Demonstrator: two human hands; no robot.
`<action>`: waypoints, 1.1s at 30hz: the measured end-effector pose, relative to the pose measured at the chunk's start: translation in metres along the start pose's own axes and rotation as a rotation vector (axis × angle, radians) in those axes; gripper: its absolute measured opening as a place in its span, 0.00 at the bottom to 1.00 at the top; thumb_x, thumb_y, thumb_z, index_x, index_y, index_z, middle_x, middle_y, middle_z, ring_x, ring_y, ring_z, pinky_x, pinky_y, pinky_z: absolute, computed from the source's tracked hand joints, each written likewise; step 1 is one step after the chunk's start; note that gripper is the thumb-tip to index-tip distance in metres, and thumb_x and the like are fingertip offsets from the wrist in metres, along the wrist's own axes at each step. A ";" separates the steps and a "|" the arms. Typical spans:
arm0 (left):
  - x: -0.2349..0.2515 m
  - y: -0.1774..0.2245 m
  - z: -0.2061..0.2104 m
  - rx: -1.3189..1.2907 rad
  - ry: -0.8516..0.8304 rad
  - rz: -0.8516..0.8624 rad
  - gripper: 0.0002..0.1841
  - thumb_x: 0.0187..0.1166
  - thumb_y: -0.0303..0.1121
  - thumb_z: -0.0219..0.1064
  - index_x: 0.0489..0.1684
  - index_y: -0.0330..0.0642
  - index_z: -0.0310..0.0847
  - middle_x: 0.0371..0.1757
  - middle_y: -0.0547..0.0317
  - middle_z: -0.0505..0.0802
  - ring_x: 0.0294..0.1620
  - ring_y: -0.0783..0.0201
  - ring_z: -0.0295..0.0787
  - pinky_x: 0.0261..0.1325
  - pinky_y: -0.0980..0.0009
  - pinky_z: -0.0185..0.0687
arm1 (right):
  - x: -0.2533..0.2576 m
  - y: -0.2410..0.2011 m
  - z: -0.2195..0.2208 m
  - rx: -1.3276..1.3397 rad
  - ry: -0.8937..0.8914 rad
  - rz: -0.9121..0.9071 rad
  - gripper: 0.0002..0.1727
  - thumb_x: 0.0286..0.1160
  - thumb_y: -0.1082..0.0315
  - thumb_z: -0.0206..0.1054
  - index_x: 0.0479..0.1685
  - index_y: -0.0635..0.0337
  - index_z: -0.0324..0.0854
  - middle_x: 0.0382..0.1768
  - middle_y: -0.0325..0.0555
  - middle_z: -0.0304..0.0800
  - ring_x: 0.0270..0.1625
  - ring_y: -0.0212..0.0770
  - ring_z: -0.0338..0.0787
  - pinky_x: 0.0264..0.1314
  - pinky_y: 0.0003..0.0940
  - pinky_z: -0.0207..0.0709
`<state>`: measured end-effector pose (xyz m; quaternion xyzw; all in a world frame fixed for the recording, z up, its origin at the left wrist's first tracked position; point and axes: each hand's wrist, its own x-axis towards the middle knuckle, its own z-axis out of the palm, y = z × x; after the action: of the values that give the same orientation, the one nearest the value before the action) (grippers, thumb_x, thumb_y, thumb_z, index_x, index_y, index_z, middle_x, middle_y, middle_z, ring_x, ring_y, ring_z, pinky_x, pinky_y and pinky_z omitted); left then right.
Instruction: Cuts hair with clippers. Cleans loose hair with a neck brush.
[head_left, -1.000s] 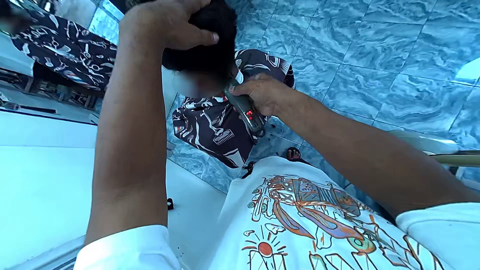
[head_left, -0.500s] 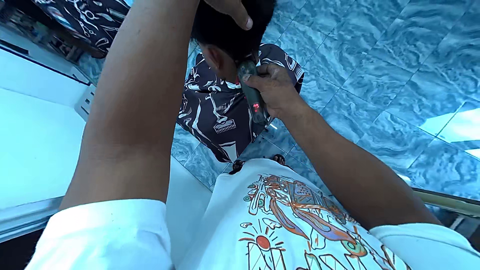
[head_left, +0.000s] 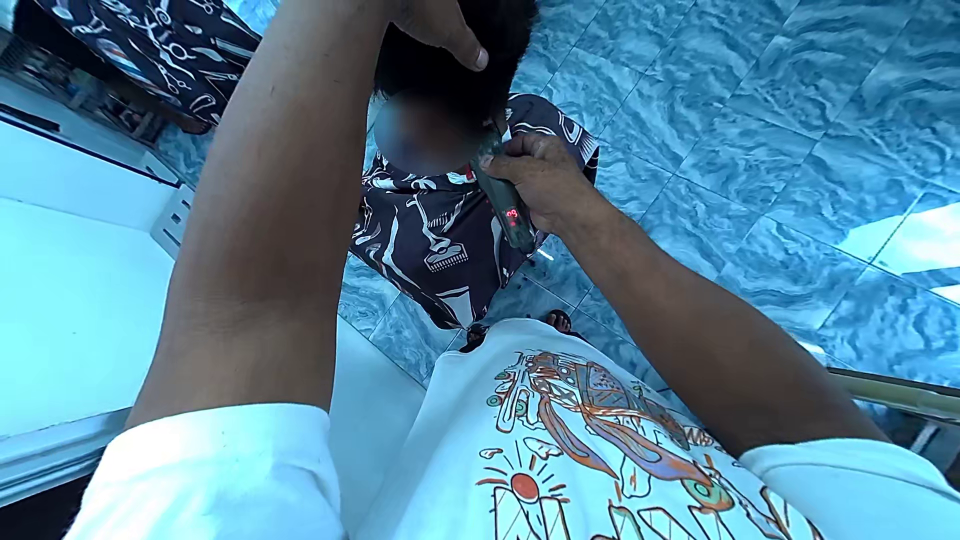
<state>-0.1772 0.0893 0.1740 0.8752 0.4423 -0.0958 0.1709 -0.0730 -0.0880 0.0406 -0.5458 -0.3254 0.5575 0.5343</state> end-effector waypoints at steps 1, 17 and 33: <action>-0.002 0.002 -0.001 -0.003 -0.001 -0.017 0.30 0.70 0.55 0.78 0.60 0.39 0.87 0.53 0.48 0.93 0.54 0.59 0.89 0.65 0.56 0.80 | 0.001 0.000 -0.001 0.005 -0.038 -0.070 0.20 0.74 0.68 0.75 0.61 0.66 0.78 0.46 0.53 0.90 0.45 0.44 0.94 0.48 0.41 0.92; -0.013 0.009 -0.008 0.026 -0.018 -0.075 0.35 0.72 0.58 0.75 0.69 0.39 0.83 0.61 0.42 0.90 0.64 0.50 0.87 0.72 0.44 0.75 | 0.000 -0.001 0.000 0.071 0.006 0.094 0.16 0.76 0.66 0.74 0.53 0.67 0.80 0.40 0.55 0.91 0.36 0.48 0.94 0.39 0.45 0.92; -0.021 0.018 -0.017 0.123 0.017 -0.016 0.36 0.72 0.58 0.76 0.76 0.48 0.79 0.66 0.43 0.89 0.69 0.47 0.85 0.72 0.39 0.73 | -0.002 -0.006 0.001 -0.004 0.012 0.113 0.15 0.74 0.66 0.76 0.50 0.67 0.82 0.38 0.54 0.91 0.34 0.45 0.94 0.38 0.42 0.92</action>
<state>-0.1749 0.0700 0.2000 0.8812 0.4441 -0.1167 0.1122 -0.0733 -0.0885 0.0468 -0.5678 -0.2918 0.5828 0.5027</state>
